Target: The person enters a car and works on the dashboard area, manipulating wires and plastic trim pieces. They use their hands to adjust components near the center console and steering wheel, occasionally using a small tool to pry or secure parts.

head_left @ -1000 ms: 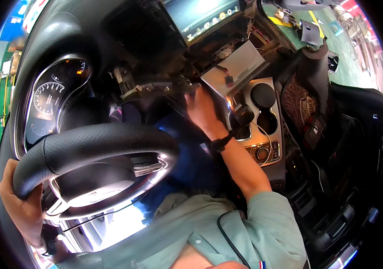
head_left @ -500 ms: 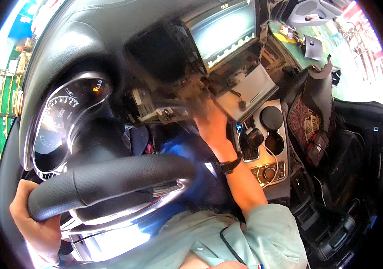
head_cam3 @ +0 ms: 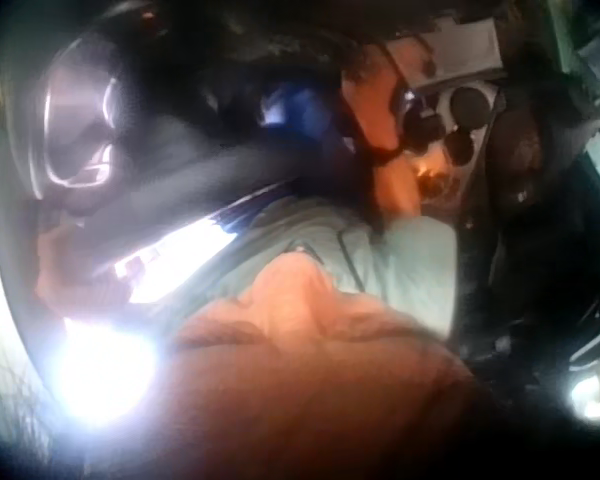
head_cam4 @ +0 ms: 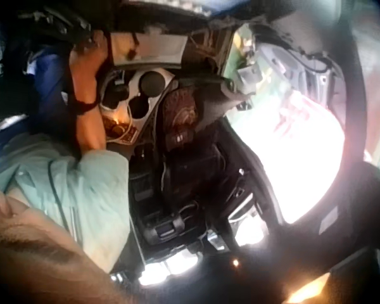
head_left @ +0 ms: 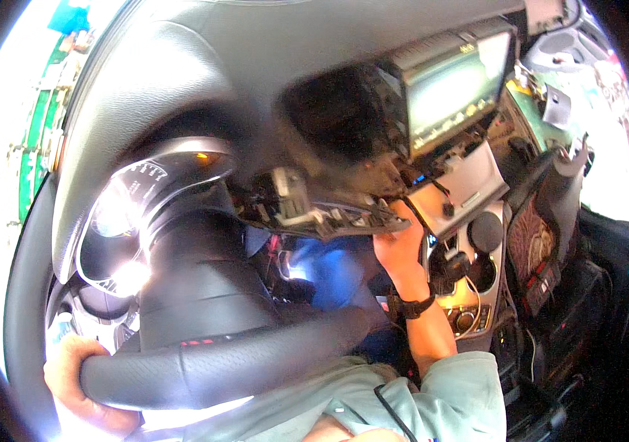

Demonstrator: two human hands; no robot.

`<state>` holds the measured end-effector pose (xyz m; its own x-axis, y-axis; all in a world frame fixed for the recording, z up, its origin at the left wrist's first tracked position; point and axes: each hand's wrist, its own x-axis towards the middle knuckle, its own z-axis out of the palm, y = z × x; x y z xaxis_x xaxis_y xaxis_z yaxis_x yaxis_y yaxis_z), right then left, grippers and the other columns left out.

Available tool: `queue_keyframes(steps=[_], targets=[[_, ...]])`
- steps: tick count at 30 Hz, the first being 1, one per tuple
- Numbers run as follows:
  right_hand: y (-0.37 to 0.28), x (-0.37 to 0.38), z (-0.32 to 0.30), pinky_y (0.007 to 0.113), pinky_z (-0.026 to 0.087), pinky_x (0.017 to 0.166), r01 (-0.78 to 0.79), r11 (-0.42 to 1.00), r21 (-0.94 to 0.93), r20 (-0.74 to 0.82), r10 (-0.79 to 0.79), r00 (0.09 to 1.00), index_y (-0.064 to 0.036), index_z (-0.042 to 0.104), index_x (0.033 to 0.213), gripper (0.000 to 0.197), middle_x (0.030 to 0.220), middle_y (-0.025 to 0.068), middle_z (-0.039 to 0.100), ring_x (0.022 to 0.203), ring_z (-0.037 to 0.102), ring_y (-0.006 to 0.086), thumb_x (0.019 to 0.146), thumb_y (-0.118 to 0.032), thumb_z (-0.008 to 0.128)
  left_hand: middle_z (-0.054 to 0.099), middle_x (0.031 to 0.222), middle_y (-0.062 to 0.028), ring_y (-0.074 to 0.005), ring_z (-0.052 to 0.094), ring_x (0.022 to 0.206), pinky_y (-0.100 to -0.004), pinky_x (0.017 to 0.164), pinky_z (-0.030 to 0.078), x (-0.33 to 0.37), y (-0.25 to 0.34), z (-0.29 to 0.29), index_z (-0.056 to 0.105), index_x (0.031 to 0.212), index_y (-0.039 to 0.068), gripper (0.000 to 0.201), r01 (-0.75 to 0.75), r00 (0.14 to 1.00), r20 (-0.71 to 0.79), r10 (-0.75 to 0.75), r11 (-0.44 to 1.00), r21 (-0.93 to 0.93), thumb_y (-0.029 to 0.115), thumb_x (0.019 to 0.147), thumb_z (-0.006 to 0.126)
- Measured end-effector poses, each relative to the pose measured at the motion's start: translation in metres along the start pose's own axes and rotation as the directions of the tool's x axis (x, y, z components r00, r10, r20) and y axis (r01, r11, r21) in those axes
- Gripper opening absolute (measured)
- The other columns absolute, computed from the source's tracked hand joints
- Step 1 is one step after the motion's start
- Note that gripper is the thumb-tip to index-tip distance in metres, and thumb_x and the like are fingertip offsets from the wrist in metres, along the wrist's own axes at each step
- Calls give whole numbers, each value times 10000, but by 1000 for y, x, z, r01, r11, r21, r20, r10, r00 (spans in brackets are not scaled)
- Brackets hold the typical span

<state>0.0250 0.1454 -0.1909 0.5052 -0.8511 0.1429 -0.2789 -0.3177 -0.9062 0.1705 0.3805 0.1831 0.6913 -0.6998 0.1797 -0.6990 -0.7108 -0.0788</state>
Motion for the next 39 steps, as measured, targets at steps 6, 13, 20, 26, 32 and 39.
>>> queue_keyframes(steps=[6,13,20,26,32,39], targets=[[14,6,2,354,492,711,40,997,62,-9,-40,999,-24,593,917,203,801,151,621,750,622,315,721,-21,647,544,711,-58,-183,544,682,-318,684,412,-10,-17,7,558,827,32,247,-117,987,-110,115,993,-12,171,677,697],[-13,-11,-14,380,481,900,-107,994,23,-27,107,994,33,562,1158,386,1135,220,620,1060,614,333,809,-63,694,555,702,-75,-193,563,666,-319,654,426,2,-5,-7,562,830,43,230,-5,991,131,10,999,-46,180,724,714],[-92,-16,-36,488,381,953,287,868,-406,-131,-366,921,-30,581,1140,490,1173,152,555,1098,497,364,755,-246,794,527,656,-102,-232,566,624,-323,618,427,9,34,11,535,795,43,181,-53,996,-74,53,999,6,128,732,682],[-104,28,-24,414,445,805,585,724,-366,76,-603,794,-85,665,996,377,956,43,636,978,550,278,686,-256,796,530,663,-122,-269,572,638,-340,642,439,10,39,4,539,809,44,157,-8,999,-45,10,999,37,73,722,666],[-143,79,-29,404,467,774,725,615,-309,74,-745,663,-48,687,837,261,794,39,632,887,575,246,645,-202,774,538,677,-119,-279,570,643,-342,652,438,8,36,8,548,831,45,200,-3,998,-55,4,1000,23,91,708,699],[-131,77,-22,441,477,882,692,636,-340,2,-736,677,-76,680,863,269,803,33,639,884,573,243,664,-221,788,546,708,-95,-230,558,648,-333,661,426,0,-1,-3,556,870,34,271,-68,998,12,68,998,6,182,739,742]])
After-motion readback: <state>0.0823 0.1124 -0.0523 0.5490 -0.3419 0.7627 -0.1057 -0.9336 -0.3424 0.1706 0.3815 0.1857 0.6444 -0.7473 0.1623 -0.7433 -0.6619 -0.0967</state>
